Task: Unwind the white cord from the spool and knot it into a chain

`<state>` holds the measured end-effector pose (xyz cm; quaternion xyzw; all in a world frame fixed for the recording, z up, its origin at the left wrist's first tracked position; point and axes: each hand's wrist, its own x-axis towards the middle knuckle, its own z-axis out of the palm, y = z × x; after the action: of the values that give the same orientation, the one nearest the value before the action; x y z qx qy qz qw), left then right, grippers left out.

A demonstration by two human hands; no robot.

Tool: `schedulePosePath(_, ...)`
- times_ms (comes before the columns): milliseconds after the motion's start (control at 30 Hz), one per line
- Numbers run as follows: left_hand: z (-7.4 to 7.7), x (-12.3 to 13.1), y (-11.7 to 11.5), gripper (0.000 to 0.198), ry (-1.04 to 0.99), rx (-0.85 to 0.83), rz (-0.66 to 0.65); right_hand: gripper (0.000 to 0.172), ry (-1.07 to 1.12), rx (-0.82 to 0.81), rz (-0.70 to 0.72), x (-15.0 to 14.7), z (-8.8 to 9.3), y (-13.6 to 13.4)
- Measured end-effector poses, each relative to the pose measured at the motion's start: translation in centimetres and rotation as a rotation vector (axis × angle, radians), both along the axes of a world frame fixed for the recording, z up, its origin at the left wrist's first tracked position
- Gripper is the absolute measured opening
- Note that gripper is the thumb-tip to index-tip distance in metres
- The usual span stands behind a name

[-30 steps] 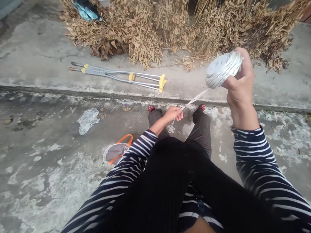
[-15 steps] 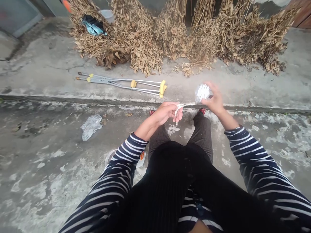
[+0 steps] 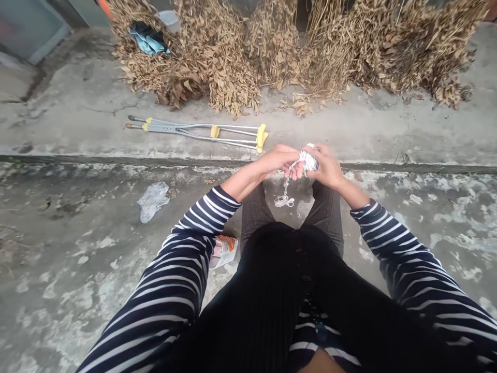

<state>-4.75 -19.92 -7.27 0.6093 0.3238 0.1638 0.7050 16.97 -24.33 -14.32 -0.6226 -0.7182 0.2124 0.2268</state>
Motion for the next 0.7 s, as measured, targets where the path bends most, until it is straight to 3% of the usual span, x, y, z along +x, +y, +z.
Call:
schedulePosePath(167,0.4,0.6,3.4,0.02,0.167,0.185,0.085,0.088,0.249,-0.06,0.155,-0.6,-0.1,-1.2)
schedulePosePath(267,-0.3,0.7,4.6,0.011,0.182,0.2,0.097,0.085,0.395,-0.085,0.17,-0.7,0.4,-2.0)
schedulePosePath(433,-1.6,0.3,6.1,0.01,0.255,0.244,0.143,0.098,0.481,-0.196,0.228,-1.3,2.2,-3.5)
schedulePosePath(567,-2.0,-0.7,6.5,0.023,0.228,0.159,0.146,0.094,0.604,-0.295,0.285,-2.2,3.2,-4.5)
schedulePosePath(700,-3.0,-2.0,4.9,0.016,0.032,0.05,0.139,0.091,0.769,-0.349,0.239,-2.5,3.2,-4.4)
